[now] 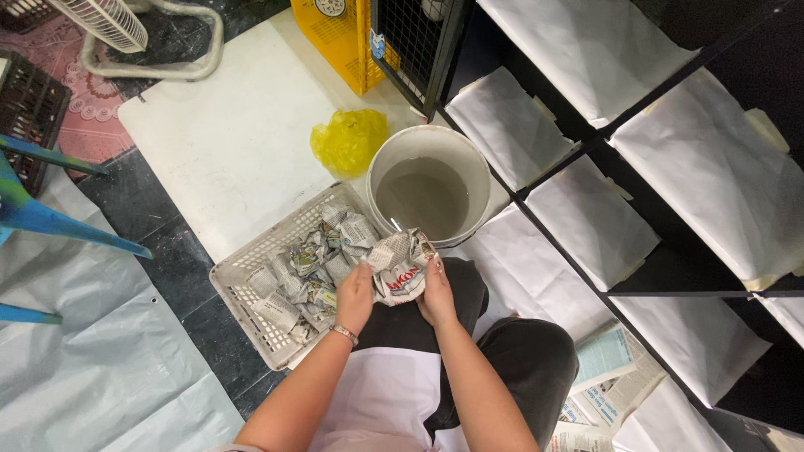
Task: The person sits on the floor and wraps small ceramic items, such as cups and bowls, in newspaper. They pick each item from a basket, wrap it in a sheet of newspaper, and place the wrapped bundle onto a nearby shelf.
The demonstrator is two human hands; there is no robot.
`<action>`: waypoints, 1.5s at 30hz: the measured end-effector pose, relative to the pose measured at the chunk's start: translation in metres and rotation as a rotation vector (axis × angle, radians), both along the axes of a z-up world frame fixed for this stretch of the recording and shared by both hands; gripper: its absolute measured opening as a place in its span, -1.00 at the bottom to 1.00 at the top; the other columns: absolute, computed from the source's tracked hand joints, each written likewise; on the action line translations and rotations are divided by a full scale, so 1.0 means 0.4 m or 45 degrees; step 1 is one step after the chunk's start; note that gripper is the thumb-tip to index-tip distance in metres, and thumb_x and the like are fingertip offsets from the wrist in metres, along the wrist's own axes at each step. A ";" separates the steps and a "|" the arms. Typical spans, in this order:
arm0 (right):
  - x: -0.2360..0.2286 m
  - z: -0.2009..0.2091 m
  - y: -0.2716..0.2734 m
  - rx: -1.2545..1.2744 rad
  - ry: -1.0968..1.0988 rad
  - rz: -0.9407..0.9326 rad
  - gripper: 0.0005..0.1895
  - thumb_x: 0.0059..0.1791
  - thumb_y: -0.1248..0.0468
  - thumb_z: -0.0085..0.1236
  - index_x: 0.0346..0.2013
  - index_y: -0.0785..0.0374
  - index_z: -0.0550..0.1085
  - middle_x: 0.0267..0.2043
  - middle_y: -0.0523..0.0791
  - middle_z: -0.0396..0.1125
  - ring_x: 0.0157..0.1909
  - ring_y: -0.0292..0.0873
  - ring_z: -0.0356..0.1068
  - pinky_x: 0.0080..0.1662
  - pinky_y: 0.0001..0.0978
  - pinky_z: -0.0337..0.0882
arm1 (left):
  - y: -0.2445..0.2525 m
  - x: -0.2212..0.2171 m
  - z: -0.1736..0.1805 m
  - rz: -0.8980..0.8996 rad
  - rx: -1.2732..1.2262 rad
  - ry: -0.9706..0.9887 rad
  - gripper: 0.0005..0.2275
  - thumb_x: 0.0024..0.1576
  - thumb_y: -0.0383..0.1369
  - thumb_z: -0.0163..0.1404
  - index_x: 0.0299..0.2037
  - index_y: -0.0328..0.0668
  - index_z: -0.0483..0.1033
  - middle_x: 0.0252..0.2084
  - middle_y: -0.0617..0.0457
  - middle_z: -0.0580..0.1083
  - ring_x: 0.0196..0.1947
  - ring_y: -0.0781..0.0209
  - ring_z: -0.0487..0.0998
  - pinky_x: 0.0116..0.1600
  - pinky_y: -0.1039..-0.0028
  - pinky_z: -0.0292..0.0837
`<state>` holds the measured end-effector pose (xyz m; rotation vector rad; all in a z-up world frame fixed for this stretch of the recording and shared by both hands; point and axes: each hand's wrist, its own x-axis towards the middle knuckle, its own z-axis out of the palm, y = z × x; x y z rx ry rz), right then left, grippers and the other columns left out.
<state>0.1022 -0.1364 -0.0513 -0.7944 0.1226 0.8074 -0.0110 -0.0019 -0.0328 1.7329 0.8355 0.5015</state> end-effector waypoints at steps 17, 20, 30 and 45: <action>0.029 -0.076 -0.020 -0.008 0.151 0.009 -0.55 0.14 0.17 -0.08 0.24 0.40 0.31 0.11 0.04 0.41 0.06 -0.03 0.48 0.05 -0.15 0.51 | -0.001 -0.063 0.092 -0.008 0.949 -0.393 -0.69 0.09 -0.31 0.19 0.00 -0.11 0.42 -0.05 0.05 0.43 -0.09 0.10 0.47 0.00 0.19 0.36; 0.029 -0.060 -0.024 -0.025 0.171 0.020 -0.49 0.15 0.02 -0.18 0.22 0.35 0.33 0.12 0.00 0.42 0.07 -0.05 0.49 0.05 -0.15 0.52 | -0.031 -0.064 0.155 -0.327 1.036 -0.301 -0.65 0.00 -0.36 0.23 -0.03 -0.14 0.43 -0.07 -0.04 0.44 -0.11 -0.02 0.50 -0.02 0.19 0.43; 0.017 -0.078 -0.007 -0.025 0.093 -0.002 -0.48 0.17 0.03 -0.24 0.25 0.36 0.31 0.18 0.01 0.39 0.18 -0.04 0.43 0.20 -0.13 0.42 | -0.019 0.010 0.116 -0.016 -0.110 -0.011 -0.67 0.06 -0.32 0.18 -0.07 -0.33 0.41 -0.18 -0.15 0.57 -0.22 0.07 0.64 -0.14 0.40 0.54; 0.018 -0.048 -0.015 -0.085 0.203 0.002 -0.41 0.15 -0.11 -0.35 0.28 0.22 0.30 0.22 -0.06 0.38 0.22 -0.02 0.40 0.20 -0.04 0.41 | 0.067 -0.008 -0.024 -0.152 -0.047 0.286 -0.75 0.27 -0.20 -0.08 -0.04 -0.19 0.50 -0.43 -0.15 0.56 -0.41 -0.02 0.64 -0.29 0.25 0.48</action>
